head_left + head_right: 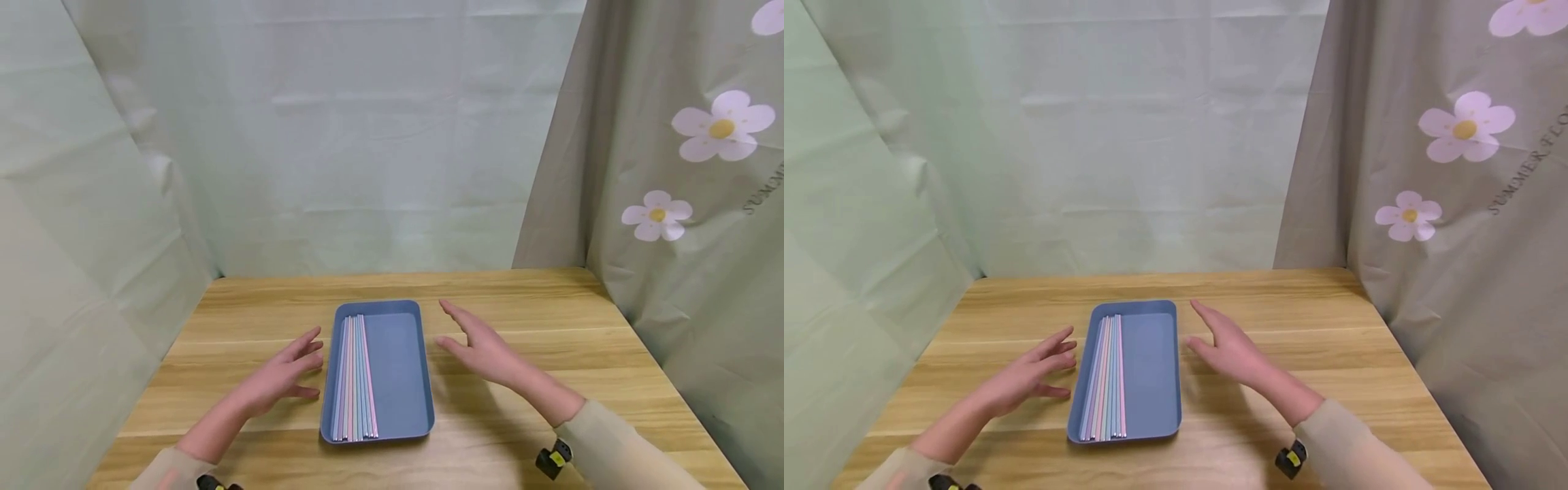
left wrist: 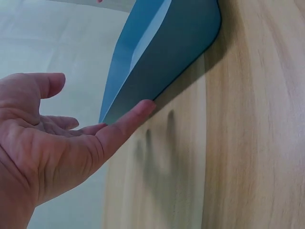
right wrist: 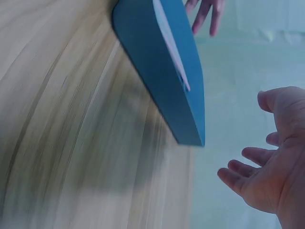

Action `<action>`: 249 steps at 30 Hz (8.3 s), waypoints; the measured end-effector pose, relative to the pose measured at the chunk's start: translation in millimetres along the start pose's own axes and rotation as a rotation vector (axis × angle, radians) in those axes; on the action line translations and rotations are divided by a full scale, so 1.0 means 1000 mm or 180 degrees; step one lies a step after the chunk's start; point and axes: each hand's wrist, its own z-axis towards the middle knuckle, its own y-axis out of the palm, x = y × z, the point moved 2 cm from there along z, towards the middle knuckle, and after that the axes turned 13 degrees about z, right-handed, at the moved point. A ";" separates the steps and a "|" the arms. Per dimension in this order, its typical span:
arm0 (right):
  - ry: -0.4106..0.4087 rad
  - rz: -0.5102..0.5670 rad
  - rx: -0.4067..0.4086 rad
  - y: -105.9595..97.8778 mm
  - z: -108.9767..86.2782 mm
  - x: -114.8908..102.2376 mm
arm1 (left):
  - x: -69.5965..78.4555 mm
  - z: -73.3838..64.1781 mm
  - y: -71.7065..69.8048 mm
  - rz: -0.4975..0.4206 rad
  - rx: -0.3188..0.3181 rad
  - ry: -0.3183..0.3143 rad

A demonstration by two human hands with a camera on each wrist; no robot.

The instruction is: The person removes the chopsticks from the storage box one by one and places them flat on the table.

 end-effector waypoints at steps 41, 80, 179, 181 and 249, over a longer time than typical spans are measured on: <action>0.1557 0.2436 -0.0516 0.104 0.056 -0.017 | -0.018 0.021 0.003 -0.0256 -0.0638 0.0139; 0.1783 0.2429 -0.0020 0.130 0.061 -0.015 | -0.019 0.023 0.008 -0.0232 -0.0654 0.0131; 0.1168 0.2563 0.0387 0.025 0.037 0.009 | -0.017 0.022 0.012 -0.0224 -0.0676 0.0179; 0.1162 0.2548 0.0457 0.017 0.033 0.015 | -0.017 0.023 0.011 -0.0225 -0.0683 0.0192; 0.1389 0.1632 0.0603 -0.017 -0.002 0.040 | -0.019 0.021 0.012 -0.0223 -0.0649 0.0114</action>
